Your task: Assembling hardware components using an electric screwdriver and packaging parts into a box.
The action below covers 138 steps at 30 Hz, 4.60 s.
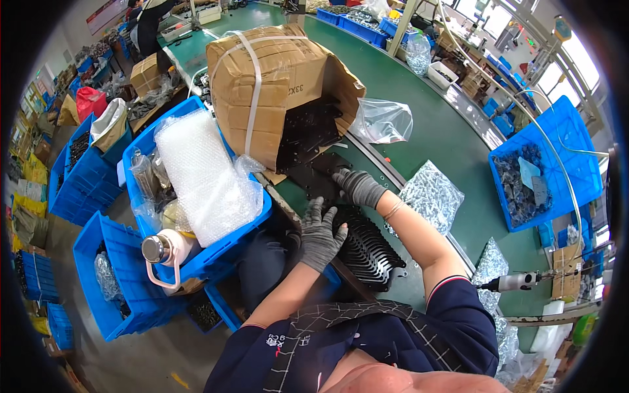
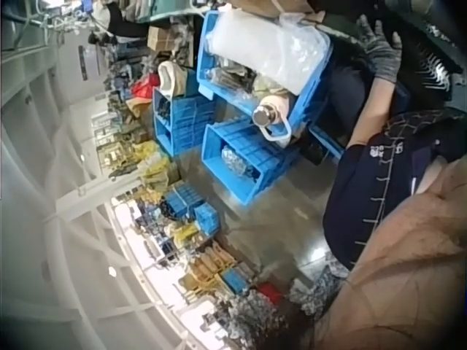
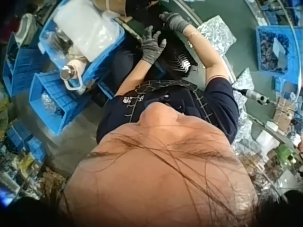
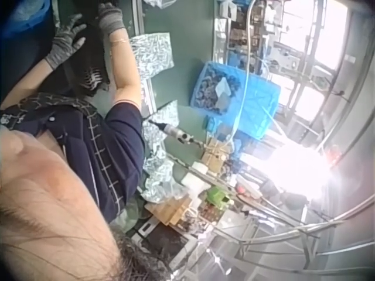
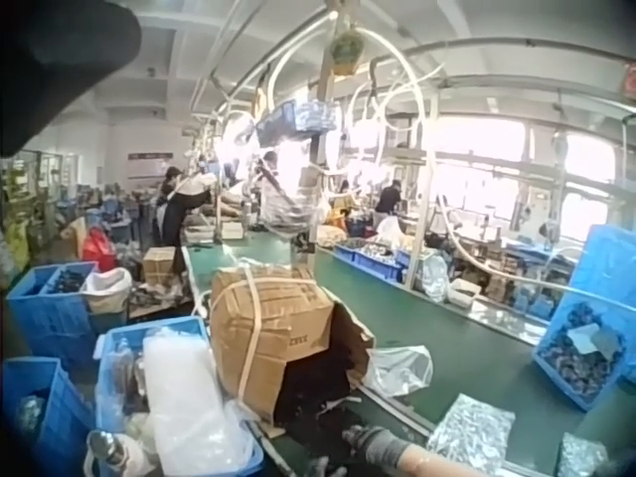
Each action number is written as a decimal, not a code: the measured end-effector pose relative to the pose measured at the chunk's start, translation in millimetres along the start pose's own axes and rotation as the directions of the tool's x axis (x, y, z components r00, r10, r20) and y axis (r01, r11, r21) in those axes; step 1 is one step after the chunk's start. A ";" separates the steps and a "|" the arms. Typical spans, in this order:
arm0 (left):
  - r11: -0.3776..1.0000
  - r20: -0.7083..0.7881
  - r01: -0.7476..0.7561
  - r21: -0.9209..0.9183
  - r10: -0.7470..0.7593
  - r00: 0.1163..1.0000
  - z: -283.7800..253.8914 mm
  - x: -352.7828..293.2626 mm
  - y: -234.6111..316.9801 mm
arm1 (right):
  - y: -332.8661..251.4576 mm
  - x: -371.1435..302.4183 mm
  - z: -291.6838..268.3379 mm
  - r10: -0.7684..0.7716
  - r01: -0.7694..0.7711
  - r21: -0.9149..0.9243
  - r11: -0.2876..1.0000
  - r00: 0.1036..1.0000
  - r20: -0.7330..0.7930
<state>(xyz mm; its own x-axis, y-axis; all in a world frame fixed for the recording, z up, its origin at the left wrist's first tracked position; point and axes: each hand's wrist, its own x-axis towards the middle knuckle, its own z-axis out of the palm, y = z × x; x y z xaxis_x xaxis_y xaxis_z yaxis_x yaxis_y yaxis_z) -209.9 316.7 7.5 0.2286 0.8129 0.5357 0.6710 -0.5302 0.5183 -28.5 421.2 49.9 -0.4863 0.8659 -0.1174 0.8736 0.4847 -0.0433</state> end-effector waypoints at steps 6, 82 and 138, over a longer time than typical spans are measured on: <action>0.991 -0.006 -0.039 0.132 0.040 0.999 -7.1 2.1 -4.9 | -21.6 -10.4 -63.1 -0.134 0.100 0.116 0.988 0.931 0.340; 0.997 0.029 0.058 -0.051 -0.057 0.998 2.7 0.7 -9.9 | -67.9 48.3 -36.9 0.211 -0.151 -0.278 0.948 0.957 0.198; 0.998 -0.007 -0.016 0.068 0.017 1.000 2.5 23.8 -22.6 | -17.7 -32.7 20.6 -0.012 0.280 0.897 0.342 0.956 -0.294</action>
<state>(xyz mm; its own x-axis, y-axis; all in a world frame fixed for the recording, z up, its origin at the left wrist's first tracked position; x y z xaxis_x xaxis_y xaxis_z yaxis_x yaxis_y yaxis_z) -217.8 348.6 6.9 0.2347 0.8022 0.5490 0.7135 -0.5257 0.4632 -27.7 381.8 34.2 -0.4809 0.8582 0.1797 0.1804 0.2974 -0.9375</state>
